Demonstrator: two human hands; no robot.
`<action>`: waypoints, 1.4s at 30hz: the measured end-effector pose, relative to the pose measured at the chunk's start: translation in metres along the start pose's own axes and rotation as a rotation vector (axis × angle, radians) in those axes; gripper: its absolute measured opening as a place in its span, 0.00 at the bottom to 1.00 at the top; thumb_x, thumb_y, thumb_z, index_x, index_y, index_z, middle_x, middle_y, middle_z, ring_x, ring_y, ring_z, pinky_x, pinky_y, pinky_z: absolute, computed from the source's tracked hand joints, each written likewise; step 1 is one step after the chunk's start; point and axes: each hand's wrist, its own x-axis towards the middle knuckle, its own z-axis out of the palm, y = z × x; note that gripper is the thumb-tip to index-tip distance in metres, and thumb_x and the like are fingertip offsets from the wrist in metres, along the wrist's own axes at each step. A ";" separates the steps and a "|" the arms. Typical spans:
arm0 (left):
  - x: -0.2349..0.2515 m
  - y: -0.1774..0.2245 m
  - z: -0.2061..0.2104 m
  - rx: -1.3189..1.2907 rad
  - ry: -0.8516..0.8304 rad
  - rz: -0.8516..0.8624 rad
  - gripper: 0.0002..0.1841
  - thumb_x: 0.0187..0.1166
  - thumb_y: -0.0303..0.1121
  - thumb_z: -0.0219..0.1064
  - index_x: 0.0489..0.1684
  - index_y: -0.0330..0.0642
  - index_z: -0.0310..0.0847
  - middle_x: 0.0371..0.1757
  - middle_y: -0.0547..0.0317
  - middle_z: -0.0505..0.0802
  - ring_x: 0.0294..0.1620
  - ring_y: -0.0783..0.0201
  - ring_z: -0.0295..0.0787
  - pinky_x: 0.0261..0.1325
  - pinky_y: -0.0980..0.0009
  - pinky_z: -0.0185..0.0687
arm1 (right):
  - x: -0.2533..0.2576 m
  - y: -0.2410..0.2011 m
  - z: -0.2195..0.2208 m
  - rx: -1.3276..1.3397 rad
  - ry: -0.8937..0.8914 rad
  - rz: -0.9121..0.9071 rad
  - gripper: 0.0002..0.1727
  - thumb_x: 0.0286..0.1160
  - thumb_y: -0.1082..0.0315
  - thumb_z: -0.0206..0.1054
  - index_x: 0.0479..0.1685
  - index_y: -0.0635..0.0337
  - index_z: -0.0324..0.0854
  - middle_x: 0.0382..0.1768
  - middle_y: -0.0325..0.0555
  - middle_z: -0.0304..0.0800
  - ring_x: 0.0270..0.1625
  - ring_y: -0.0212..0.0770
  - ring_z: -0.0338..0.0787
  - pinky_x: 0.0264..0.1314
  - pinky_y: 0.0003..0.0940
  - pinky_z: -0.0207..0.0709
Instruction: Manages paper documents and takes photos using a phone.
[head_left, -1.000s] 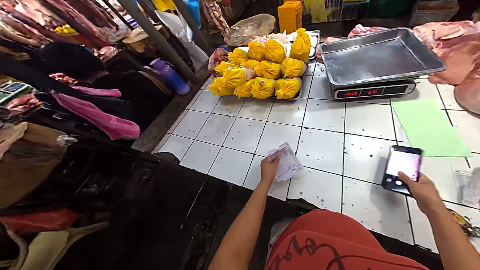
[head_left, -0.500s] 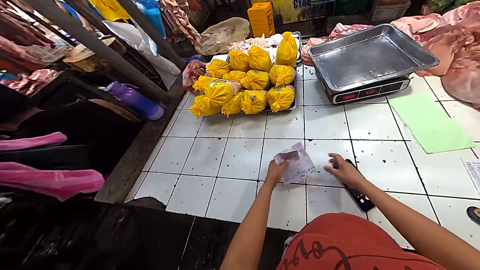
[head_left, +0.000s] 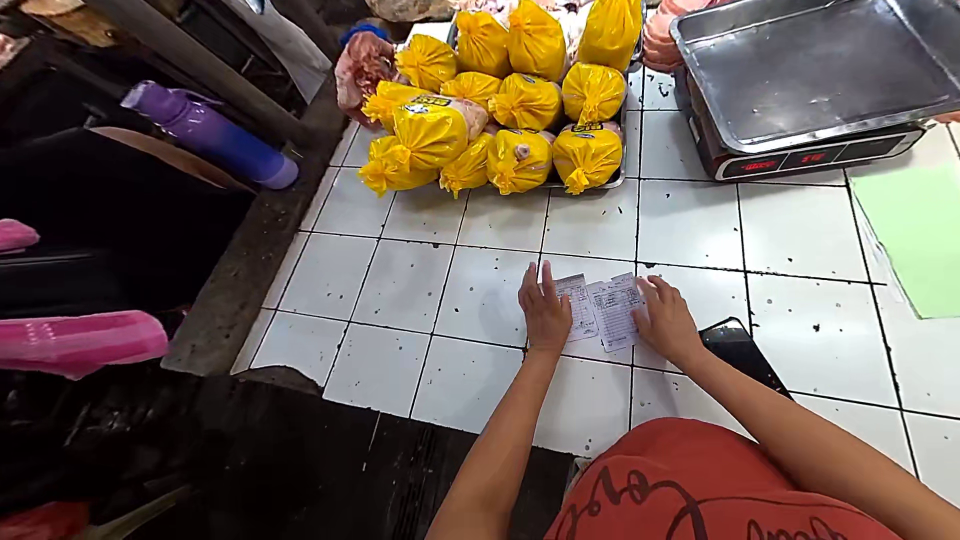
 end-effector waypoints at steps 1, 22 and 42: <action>-0.006 0.001 0.004 0.019 0.030 0.072 0.32 0.74 0.32 0.69 0.79 0.26 0.72 0.78 0.21 0.76 0.80 0.22 0.71 0.79 0.32 0.63 | -0.002 0.008 0.003 -0.069 -0.017 -0.157 0.27 0.80 0.61 0.65 0.79 0.57 0.77 0.81 0.69 0.72 0.82 0.72 0.72 0.81 0.69 0.64; -0.001 -0.019 0.016 0.088 -0.502 0.174 0.35 0.88 0.59 0.47 0.90 0.49 0.65 0.90 0.45 0.69 0.91 0.38 0.58 0.90 0.33 0.39 | 0.011 0.019 0.020 -0.266 -0.241 -0.251 0.48 0.83 0.27 0.38 0.95 0.51 0.55 0.93 0.62 0.50 0.95 0.64 0.49 0.89 0.76 0.32; 0.010 -0.019 0.014 0.140 -0.649 0.166 0.48 0.82 0.71 0.43 0.96 0.45 0.49 0.97 0.54 0.54 0.98 0.48 0.37 0.90 0.32 0.21 | 0.017 0.027 0.025 -0.255 -0.381 -0.427 0.45 0.82 0.26 0.36 0.95 0.38 0.54 0.96 0.53 0.46 0.96 0.61 0.44 0.89 0.76 0.28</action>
